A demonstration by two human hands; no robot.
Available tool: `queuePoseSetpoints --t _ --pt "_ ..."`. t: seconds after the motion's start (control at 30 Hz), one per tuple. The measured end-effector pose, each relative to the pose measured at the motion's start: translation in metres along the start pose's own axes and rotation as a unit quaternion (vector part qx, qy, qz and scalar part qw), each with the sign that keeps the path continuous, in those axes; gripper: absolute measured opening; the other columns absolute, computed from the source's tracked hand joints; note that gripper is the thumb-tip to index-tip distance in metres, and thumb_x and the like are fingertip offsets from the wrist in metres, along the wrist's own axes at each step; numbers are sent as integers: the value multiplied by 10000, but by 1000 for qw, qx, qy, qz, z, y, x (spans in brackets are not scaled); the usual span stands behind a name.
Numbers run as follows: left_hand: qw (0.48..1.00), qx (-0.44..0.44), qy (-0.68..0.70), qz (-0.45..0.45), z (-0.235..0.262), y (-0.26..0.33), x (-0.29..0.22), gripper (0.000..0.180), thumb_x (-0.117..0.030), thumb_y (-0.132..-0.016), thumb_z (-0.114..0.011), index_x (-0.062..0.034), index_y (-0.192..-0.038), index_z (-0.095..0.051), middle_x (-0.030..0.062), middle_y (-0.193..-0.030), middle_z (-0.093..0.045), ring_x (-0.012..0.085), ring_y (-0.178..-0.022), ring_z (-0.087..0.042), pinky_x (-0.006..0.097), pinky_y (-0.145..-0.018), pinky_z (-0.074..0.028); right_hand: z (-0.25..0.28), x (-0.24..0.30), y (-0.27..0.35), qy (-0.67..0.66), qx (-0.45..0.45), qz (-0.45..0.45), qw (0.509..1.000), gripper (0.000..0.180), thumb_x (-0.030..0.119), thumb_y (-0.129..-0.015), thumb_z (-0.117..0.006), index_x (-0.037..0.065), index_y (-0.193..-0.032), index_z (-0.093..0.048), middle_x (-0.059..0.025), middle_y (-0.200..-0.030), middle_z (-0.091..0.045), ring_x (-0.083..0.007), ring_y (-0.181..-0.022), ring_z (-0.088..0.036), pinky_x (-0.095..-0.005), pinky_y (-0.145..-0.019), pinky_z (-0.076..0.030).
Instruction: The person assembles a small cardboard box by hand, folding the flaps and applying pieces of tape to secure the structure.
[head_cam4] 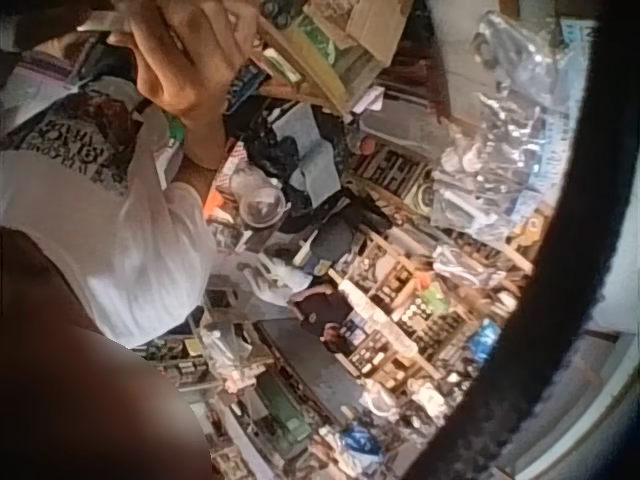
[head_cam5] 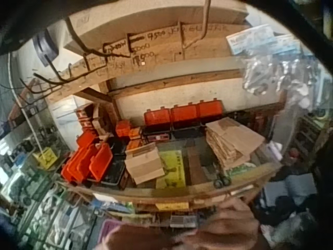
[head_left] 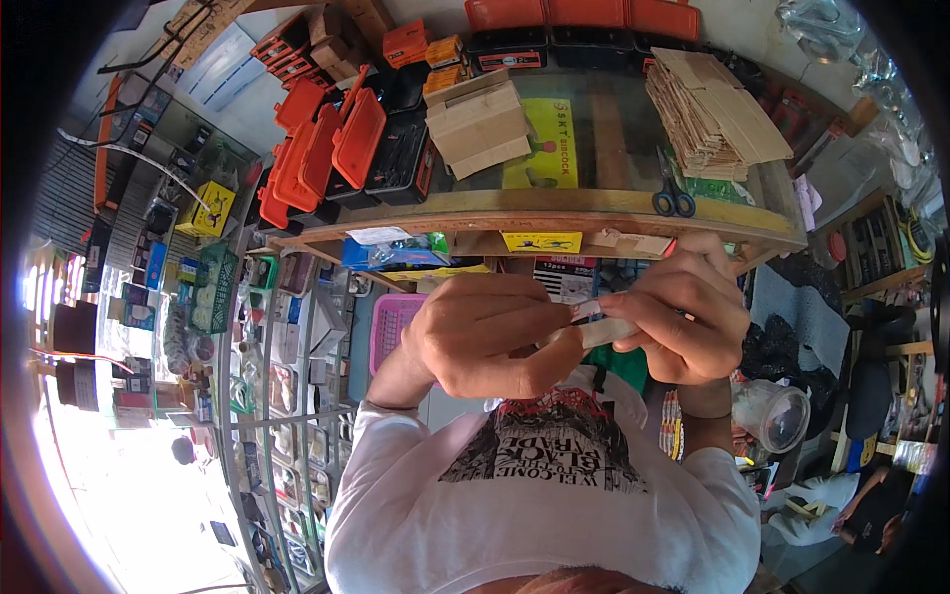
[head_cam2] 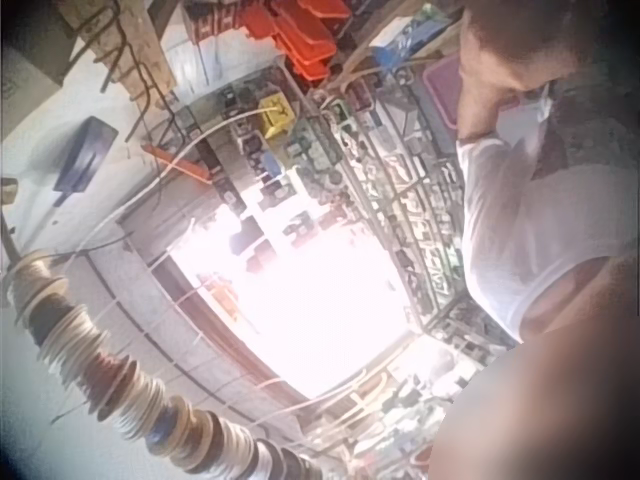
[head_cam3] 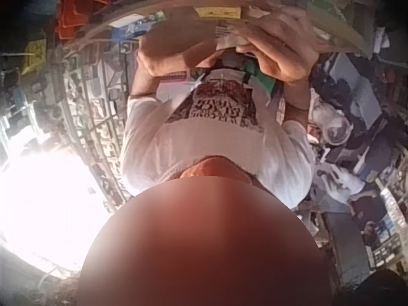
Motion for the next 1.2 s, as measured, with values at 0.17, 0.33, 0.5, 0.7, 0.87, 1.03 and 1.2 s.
queuePoseSetpoints --t 0.17,0.33,0.5,0.7,0.87,1.03,1.2 --pt "1000 -26 9 3 0 2 0 296 -67 -737 -792 -12 -961 -607 130 -750 -676 238 -582 -656 339 -520 -557 -1 2 2 1 -6 3 1000 300 276 -730 -824 141 -998 -804 65 -778 -651 -121 -654 -598 -333 -679 -390" --pt "1000 -3 18 12 -3 4 7 314 -98 -744 -826 -13 -944 -599 121 -768 -685 231 -593 -655 343 -527 -562 -1 -1 5 -9 -37 4 999 293 267 -725 -824 127 -982 -806 53 -759 -653 -126 -640 -594 -323 -673 -387" --pt "1000 -15 20 10 3 0 1 296 -60 -741 -795 -13 -973 -616 116 -785 -685 218 -598 -646 331 -525 -546 -2 -1 5 -27 -50 8 998 296 267 -715 -824 122 -973 -806 48 -750 -659 -134 -638 -594 -323 -661 -386" --pt "1000 11 13 -11 2 1 1 278 -49 -749 -774 -15 -983 -629 122 -775 -682 216 -576 -634 322 -506 -530 -1 1 3 -16 -32 21 999 307 271 -706 -825 118 -971 -803 44 -754 -669 -136 -638 -590 -324 -642 -377" --pt "1000 -7 23 -17 4 -3 4 259 -57 -787 -802 0 -968 -625 131 -768 -691 230 -577 -648 321 -503 -536 -1 4 3 -5 -43 16 999 305 259 -709 -826 110 -975 -801 39 -756 -671 -132 -632 -590 -323 -644 -372" --pt "994 -41 30 101 11 2 13 370 -205 -705 -934 -43 -840 -631 75 -732 -712 226 -613 -684 332 -550 -548 -6 -4 8 -102 -108 3 989 288 189 -721 -826 28 -955 -776 -27 -776 -701 -172 -610 -602 -339 -602 -409" --pt "986 -69 81 131 16 -3 15 544 -370 -580 -934 -80 -815 -538 140 -668 -710 276 -563 -695 362 -521 -537 -22 -8 12 -193 -89 -9 977 248 114 -731 -823 -27 -913 -729 -100 -800 -723 -224 -621 -646 -373 -612 -490"
Point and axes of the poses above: each hand's wrist, its own y-axis away from the middle knuckle, its own z-axis out of the back of the hand, x = y × z, the point moved 6 cm from there along -y, towards the middle knuckle
